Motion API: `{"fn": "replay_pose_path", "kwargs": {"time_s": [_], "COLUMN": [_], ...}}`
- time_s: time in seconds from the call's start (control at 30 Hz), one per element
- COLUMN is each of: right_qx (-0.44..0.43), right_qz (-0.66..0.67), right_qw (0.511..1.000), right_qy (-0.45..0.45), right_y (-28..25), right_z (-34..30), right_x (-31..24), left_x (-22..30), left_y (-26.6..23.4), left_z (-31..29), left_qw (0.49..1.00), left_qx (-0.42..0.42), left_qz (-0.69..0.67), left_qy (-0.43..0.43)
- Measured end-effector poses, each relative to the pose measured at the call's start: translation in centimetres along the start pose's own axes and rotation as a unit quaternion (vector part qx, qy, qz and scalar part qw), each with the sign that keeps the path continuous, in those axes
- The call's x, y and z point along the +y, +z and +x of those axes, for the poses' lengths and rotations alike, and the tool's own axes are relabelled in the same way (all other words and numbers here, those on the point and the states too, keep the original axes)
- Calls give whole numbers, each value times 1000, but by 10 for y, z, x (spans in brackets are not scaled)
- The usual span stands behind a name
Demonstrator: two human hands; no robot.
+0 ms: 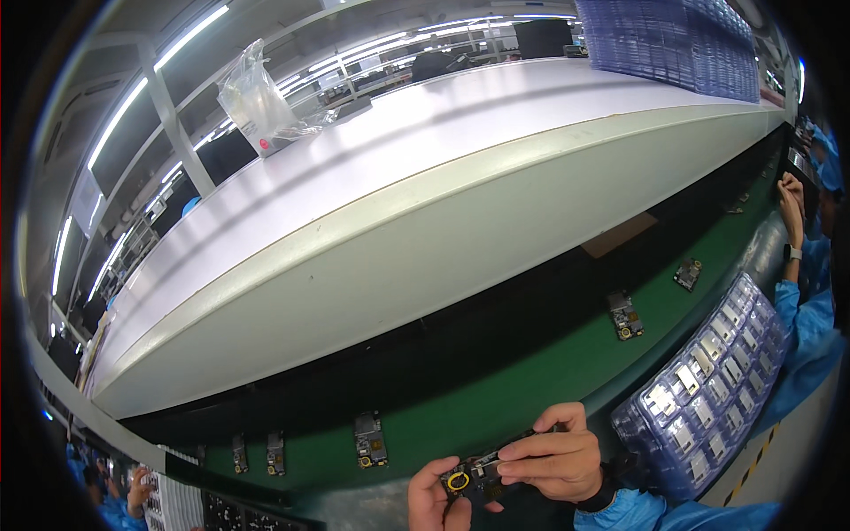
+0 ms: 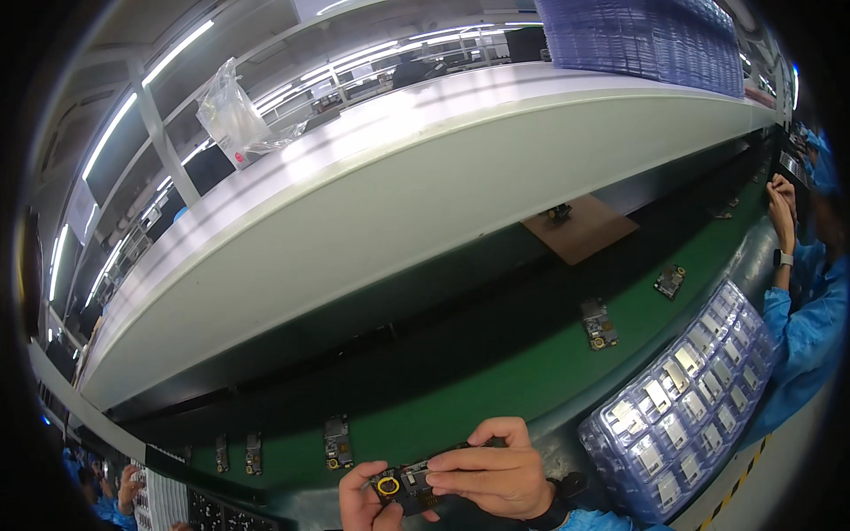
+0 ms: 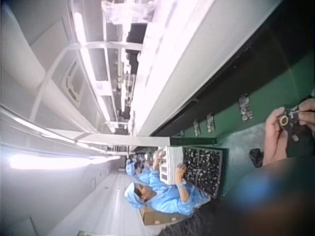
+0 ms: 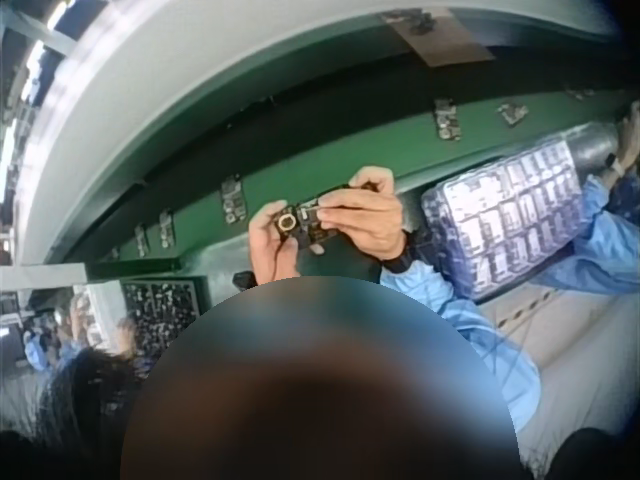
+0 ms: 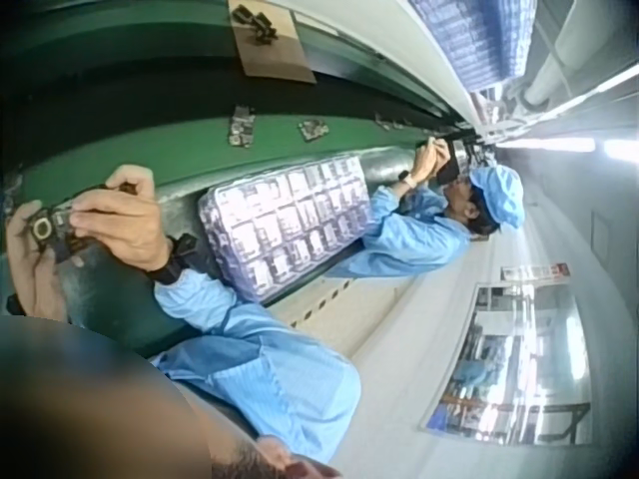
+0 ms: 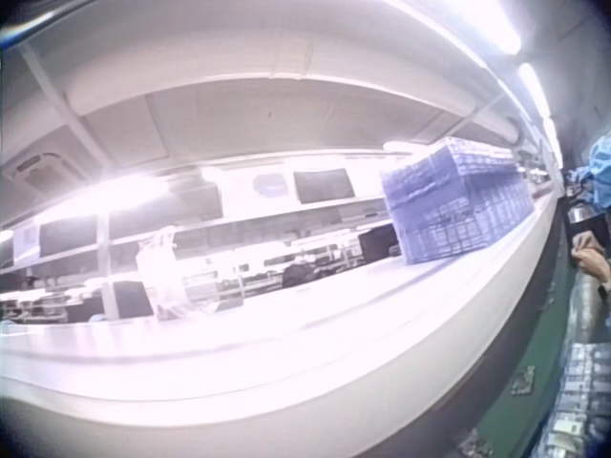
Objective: Assembling and inspecting small circuit board components on a factory assembly line.
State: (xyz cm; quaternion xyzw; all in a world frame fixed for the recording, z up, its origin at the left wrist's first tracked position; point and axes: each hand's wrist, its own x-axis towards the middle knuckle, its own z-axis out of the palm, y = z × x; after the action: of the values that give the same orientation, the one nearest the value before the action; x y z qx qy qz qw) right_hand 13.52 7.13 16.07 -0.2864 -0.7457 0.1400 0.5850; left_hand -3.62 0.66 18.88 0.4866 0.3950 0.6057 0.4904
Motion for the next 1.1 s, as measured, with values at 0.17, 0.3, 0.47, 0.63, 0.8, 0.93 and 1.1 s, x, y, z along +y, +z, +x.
{"fn": "replay_pose_path", "kwargs": {"time_s": [0.17, 0.3, 0.47, 0.63, 0.8, 0.93, 1.1], "right_qx": [-1, 0, 8, -16, -17, -20, -22], "right_qz": [1, -4, -6, -77, -108, -121, -114], "right_qw": [1000, 1000, 1000, 997, 993, 991, 992], "right_qy": [6, 2, 1, -27, -38, -49, -42], "right_y": [1, 0, 0, -2, 0, 0, 4], "right_z": [0, 0, 1, 1, -1, 1, 1], "right_x": [0, -2, -1, -6, -7, -13, -15], "left_x": [4, 5, 3, 7, -3, -7, -9], "left_y": [1, 1, 1, 8, 20, 20, 21], "left_z": [1, -1, -1, -2, 2, 1, 1], "left_qw": [1000, 1000, 1000, 1000, 992, 989, 983], "left_qx": [-8, -10, -12, 6, 115, 132, 161], "left_qz": [-1, -12, -10, -28, 55, 54, 72], "left_qy": [4, 2, 2, 12, 12, 37, 41]}}
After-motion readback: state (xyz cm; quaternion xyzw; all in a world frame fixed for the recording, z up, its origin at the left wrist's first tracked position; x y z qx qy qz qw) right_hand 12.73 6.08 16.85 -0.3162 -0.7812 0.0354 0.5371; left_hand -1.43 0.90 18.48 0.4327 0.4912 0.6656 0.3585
